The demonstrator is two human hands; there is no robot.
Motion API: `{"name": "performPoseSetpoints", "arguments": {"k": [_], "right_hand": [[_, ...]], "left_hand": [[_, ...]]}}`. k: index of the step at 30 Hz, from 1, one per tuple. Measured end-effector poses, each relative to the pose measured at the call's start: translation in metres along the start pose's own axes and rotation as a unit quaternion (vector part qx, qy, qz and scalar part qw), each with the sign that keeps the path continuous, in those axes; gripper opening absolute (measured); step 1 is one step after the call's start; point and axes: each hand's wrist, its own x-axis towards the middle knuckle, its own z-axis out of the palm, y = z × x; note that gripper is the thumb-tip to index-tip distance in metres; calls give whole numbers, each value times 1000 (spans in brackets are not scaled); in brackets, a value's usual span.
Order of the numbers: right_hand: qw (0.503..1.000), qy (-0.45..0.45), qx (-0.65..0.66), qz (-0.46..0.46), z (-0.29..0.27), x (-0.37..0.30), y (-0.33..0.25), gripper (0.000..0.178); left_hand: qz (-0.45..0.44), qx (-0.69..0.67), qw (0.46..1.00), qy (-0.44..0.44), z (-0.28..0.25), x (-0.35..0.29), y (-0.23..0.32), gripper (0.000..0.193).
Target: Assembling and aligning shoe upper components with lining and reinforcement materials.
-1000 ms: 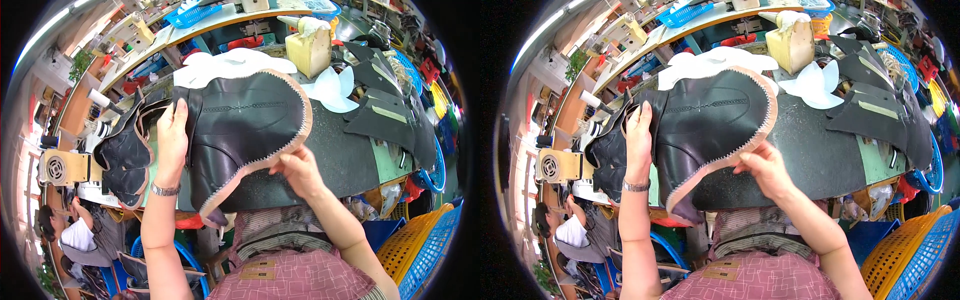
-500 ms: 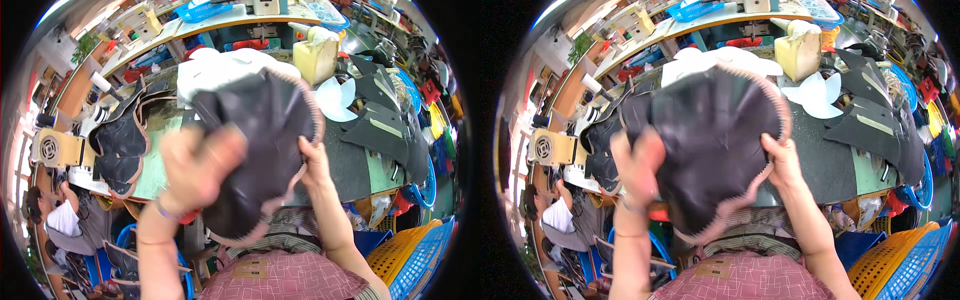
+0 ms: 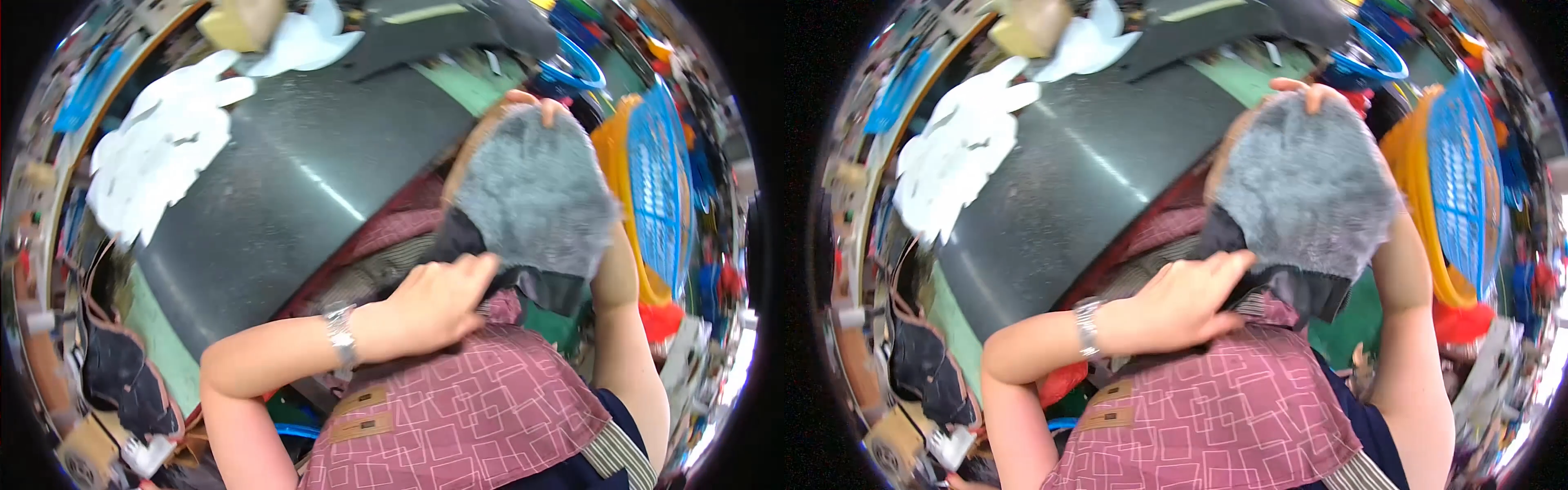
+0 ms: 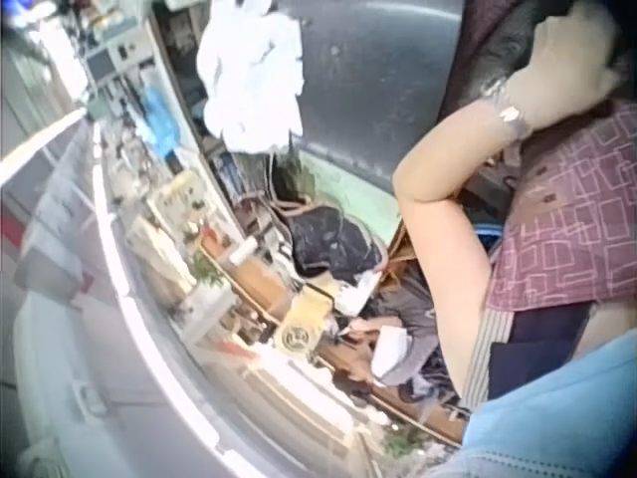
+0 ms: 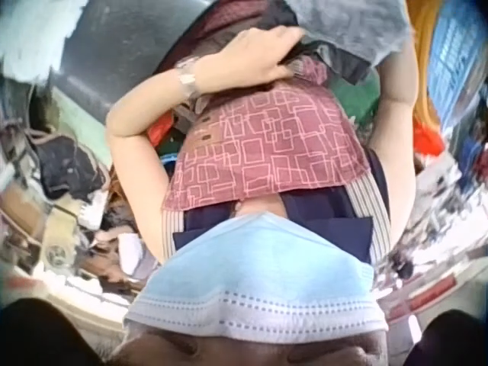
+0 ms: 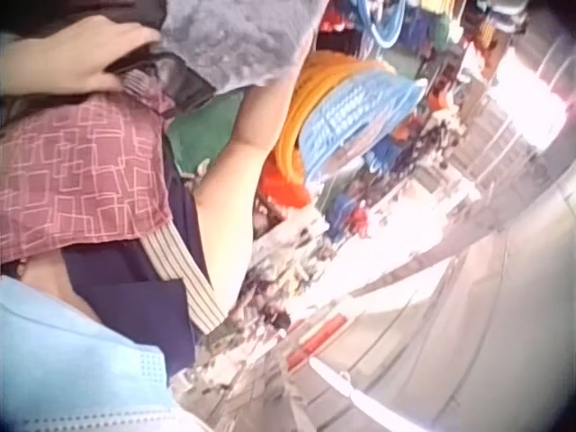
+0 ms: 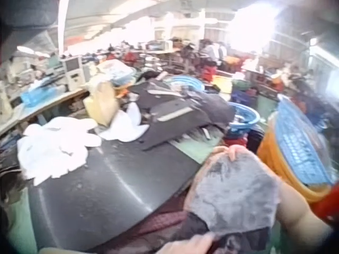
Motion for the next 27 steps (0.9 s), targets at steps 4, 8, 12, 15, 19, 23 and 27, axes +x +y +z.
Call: {"name": "performPoseSetpoints", "arguments": {"k": [4,8,12,15,19,23,27], "right_hand": [[952,58,-271,129,-59,-60,-39,19],[893,162,-347,236,-100,-105,-57,14],[943,195,-130,237,-145,-123,-39,35],[845,219,-274,403,-159,-100,-28,31],[674,249,-660,220,-145,-85,47,29],[657,328,-677,53,-143,-59,66,27],[642,360,-677,13,-148,-45,86,28]], "left_hand": [[-40,99,989,-105,97,14,-27,38],[-6,267,964,-6,105,27,-24,57],[-108,303,940,-113,109,47,-43,65],[-57,428,897,-94,116,43,-47,50],[-47,425,896,-120,93,37,-26,47],[-48,269,954,-124,73,44,-52,52],[-264,78,960,54,87,36,-107,64]]}}
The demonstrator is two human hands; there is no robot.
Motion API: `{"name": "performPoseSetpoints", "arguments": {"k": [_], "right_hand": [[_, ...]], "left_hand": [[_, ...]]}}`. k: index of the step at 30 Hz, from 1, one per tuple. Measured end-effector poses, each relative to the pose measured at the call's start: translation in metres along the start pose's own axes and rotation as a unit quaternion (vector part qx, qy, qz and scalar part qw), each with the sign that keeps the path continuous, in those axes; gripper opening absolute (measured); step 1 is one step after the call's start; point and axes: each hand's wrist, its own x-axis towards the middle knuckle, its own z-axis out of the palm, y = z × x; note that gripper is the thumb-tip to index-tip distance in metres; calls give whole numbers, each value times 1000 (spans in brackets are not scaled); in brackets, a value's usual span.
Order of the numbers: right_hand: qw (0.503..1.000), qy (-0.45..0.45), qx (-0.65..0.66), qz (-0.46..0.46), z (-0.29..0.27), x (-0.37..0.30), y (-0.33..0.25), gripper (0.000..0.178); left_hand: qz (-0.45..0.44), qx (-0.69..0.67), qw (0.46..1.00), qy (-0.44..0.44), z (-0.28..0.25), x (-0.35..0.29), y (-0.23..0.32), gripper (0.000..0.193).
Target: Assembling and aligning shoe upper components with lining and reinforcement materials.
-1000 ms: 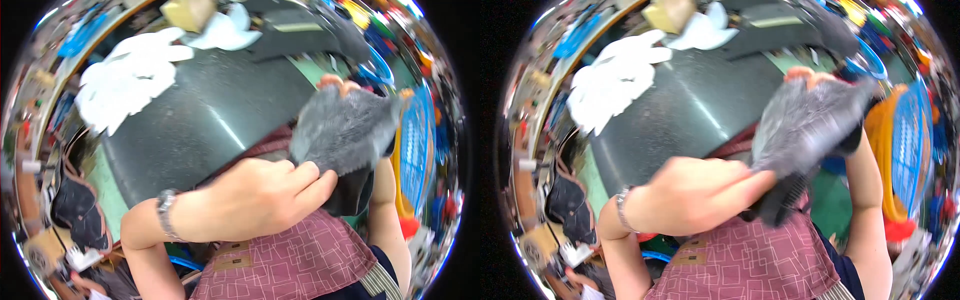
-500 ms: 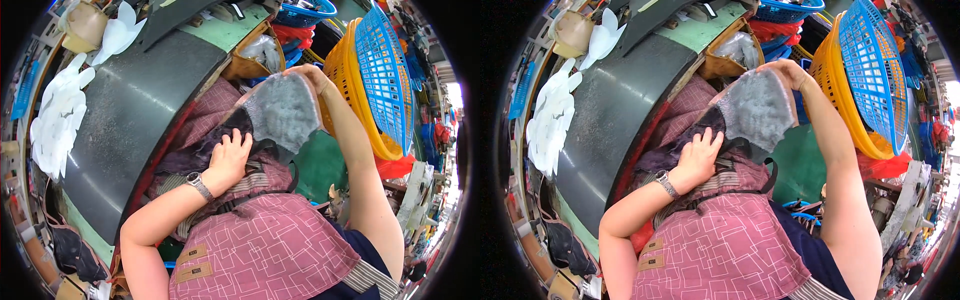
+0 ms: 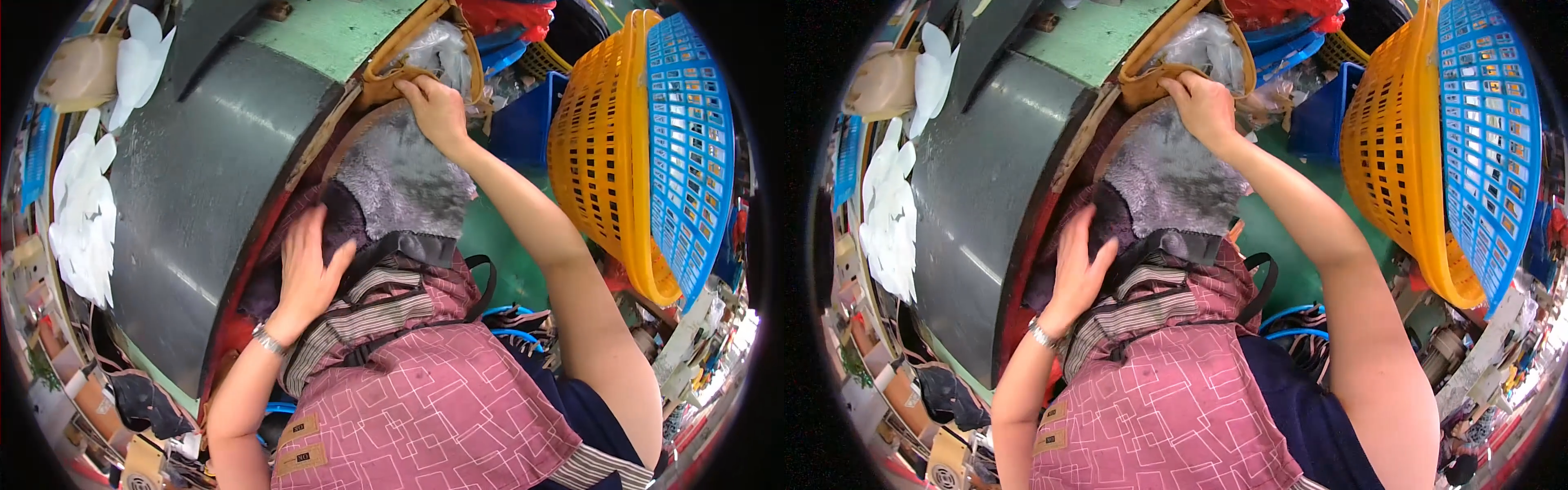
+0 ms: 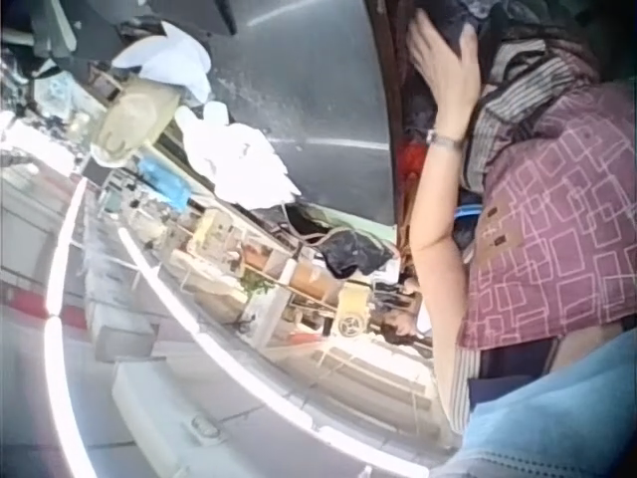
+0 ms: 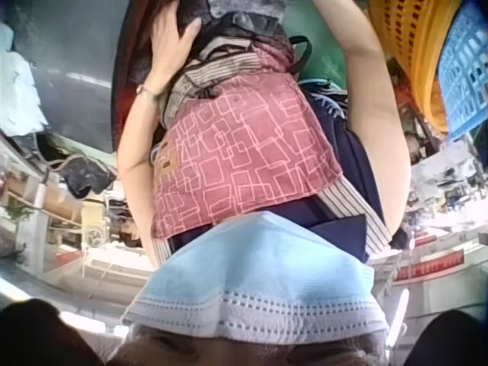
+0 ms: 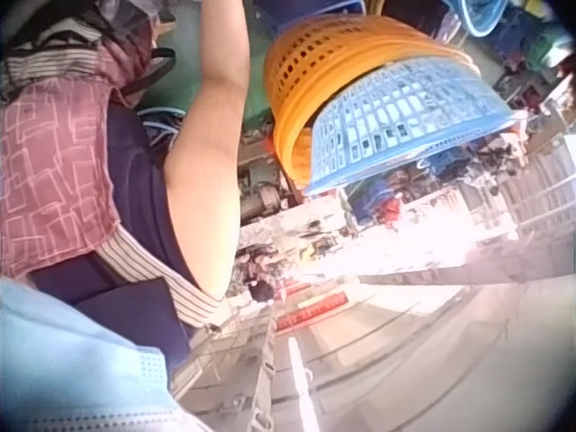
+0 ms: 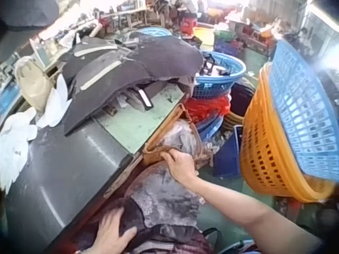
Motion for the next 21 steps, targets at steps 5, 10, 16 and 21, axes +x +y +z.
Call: {"name": "performPoseSetpoints", "arguments": {"k": [5,10,16,21], "right_hand": [[992,60,-48,-105,16,-20,35,23],[993,-12,-97,-59,32,-23,51,35],[976,-58,-91,187,132,-55,100,55],[944,-216,-168,186,80,-57,60,41]], "left_hand": [[-143,26,987,70,32,47,-12,62],[-111,-32,983,143,23,66,-19,35],[-31,-14,996,88,52,97,-61,43],[-40,103,992,64,43,90,-47,48]]}}
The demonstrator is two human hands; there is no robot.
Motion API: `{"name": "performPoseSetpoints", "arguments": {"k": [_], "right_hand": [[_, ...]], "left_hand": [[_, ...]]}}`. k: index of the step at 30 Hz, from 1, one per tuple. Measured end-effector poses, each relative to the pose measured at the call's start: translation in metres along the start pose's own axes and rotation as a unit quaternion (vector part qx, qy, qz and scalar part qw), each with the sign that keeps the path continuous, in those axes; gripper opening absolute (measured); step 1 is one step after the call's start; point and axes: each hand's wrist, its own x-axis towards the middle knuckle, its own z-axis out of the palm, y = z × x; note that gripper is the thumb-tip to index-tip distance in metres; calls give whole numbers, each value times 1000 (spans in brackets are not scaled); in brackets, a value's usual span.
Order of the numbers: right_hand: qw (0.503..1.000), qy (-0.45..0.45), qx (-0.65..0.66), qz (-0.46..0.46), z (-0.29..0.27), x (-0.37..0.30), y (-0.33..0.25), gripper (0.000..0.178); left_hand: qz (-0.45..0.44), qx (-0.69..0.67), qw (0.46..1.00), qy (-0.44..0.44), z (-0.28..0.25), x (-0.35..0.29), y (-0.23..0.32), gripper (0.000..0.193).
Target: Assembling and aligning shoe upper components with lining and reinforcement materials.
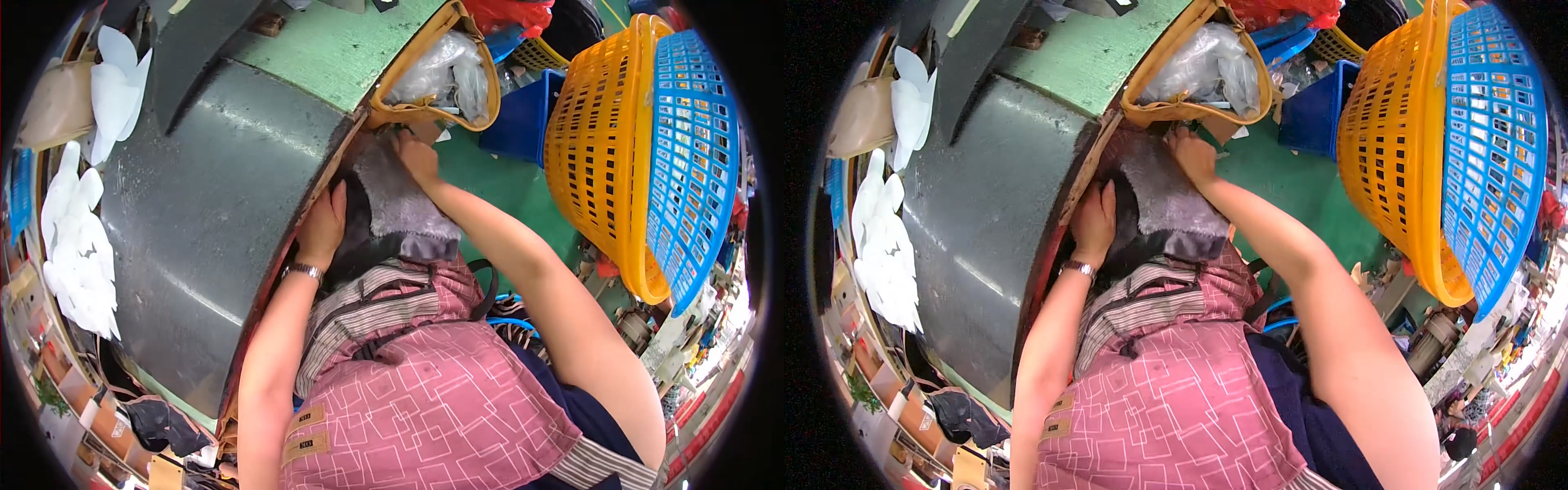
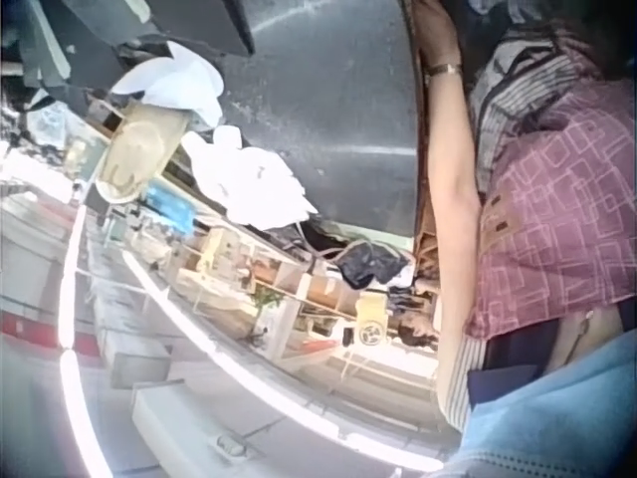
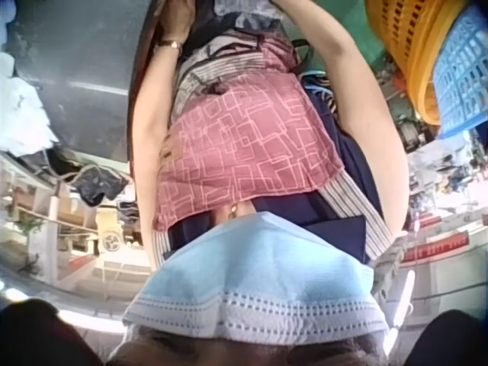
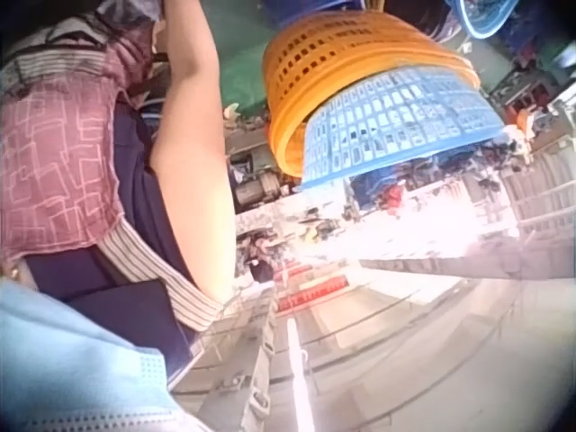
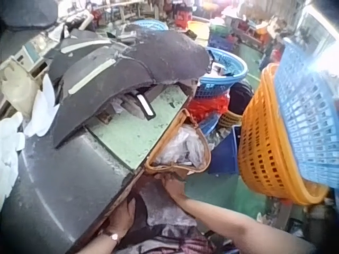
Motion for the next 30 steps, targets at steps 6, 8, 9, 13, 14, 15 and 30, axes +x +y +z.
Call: {"name": "performPoseSetpoints", "arguments": {"k": [6,8,9,13,14,15,30], "right_hand": [[990,-35,-44,-130,-68,-111,-78,57],[983,64,89,-148,-39,-98,-61,52],[976,80,120,-163,-34,-85,-60,49],[957,34,268,-107,-22,-27,-60,48],[965,-31,259,-21,-14,-13,-57,48],[962,-94,245,72,2,-2,-43,48],[949,-215,220,65,16,-33,73,40]], "left_hand": [[1,37,998,54,-14,-5,26,34],[10,-10,997,72,-6,-4,18,32],[25,-61,992,105,4,-4,4,32],[73,-91,982,152,24,-5,-30,36],[73,-123,979,147,28,-5,-40,34],[79,-106,980,151,28,-6,-37,33],[465,102,879,-15,-26,-40,78,31]]}}
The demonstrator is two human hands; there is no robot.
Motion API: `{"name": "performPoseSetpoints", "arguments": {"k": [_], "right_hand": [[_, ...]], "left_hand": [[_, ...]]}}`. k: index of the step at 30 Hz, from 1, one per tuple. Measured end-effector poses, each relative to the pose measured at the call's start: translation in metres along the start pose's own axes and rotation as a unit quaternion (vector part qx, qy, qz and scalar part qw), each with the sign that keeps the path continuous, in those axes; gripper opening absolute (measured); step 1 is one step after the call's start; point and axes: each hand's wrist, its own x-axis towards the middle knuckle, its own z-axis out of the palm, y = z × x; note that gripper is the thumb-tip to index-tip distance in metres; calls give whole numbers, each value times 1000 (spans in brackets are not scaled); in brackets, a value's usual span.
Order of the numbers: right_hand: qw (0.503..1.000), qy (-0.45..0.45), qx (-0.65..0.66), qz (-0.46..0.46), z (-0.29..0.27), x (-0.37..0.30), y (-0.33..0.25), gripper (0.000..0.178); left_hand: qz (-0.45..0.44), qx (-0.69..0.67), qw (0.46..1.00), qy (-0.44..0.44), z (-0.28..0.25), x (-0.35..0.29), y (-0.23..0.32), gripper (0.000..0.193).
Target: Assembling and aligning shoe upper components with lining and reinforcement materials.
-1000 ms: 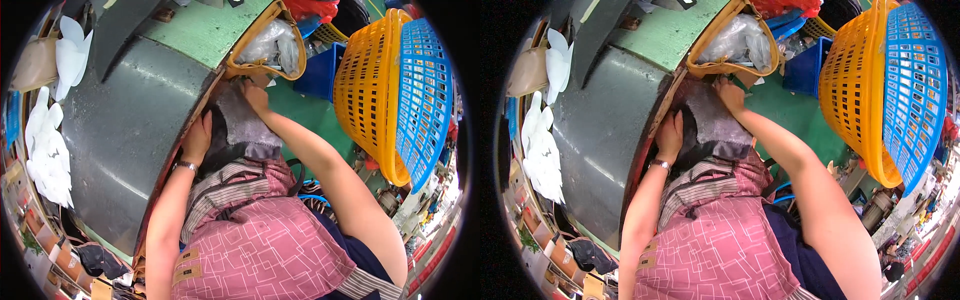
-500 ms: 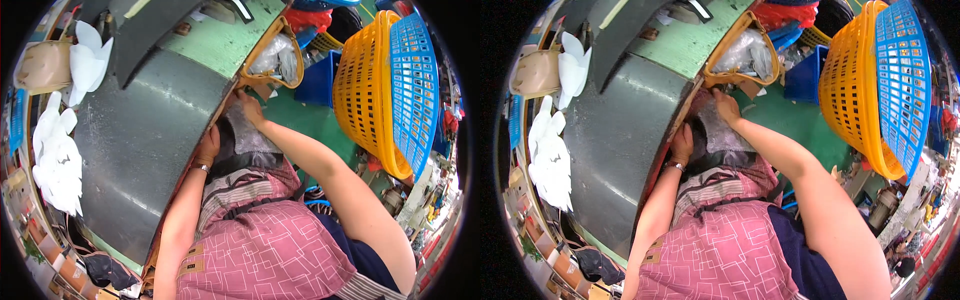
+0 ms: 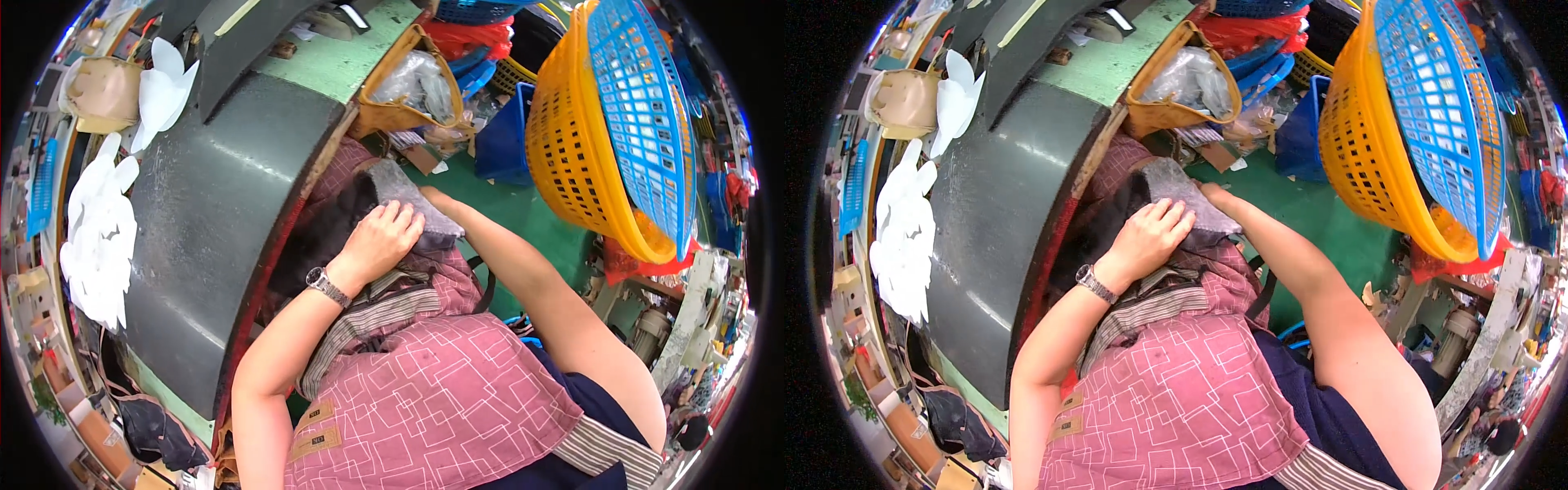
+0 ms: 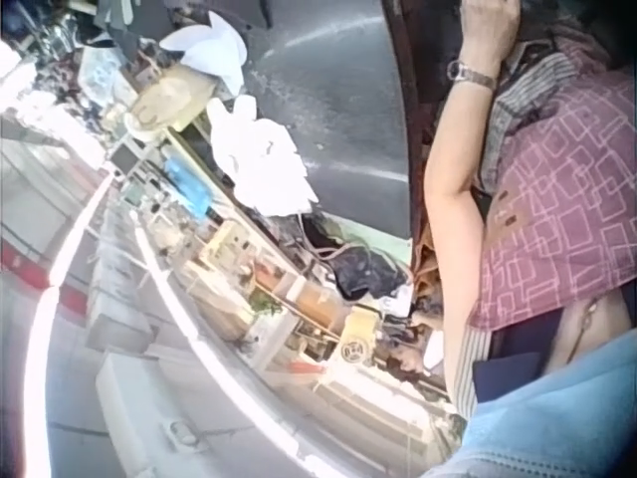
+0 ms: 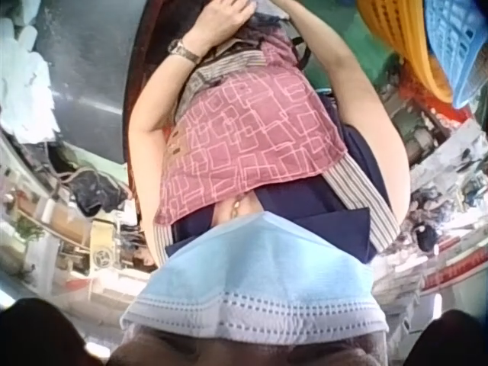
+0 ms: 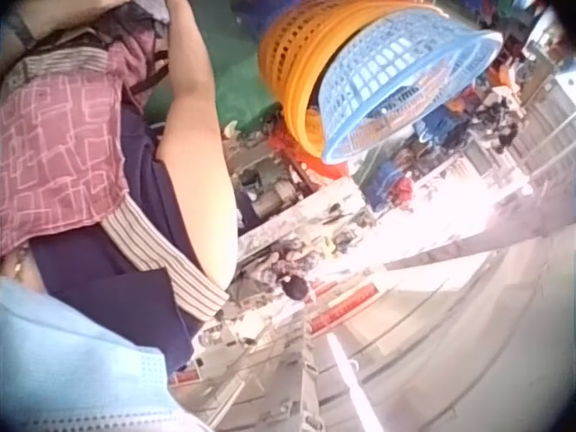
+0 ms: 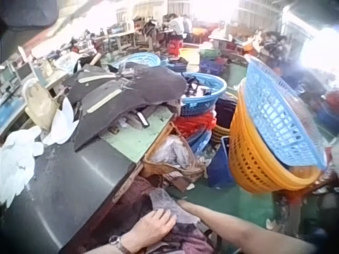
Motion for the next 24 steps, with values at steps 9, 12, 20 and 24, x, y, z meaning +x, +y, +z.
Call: {"name": "performPoseSetpoints", "arguments": {"k": [9,12,20,24], "right_hand": [[955,228,-69,-178,48,-106,-32,43],[956,235,-66,-165,49,-71,-31,37],[838,-69,413,-350,-2,-51,-42,40],[646,-128,658,-366,-70,-162,-113,72]], "left_hand": [[108,104,987,-60,11,-15,15,26],[120,90,989,13,11,-24,9,24],[-212,-291,927,103,-74,13,-26,13],[-397,-693,554,235,-141,14,-53,19]]}}
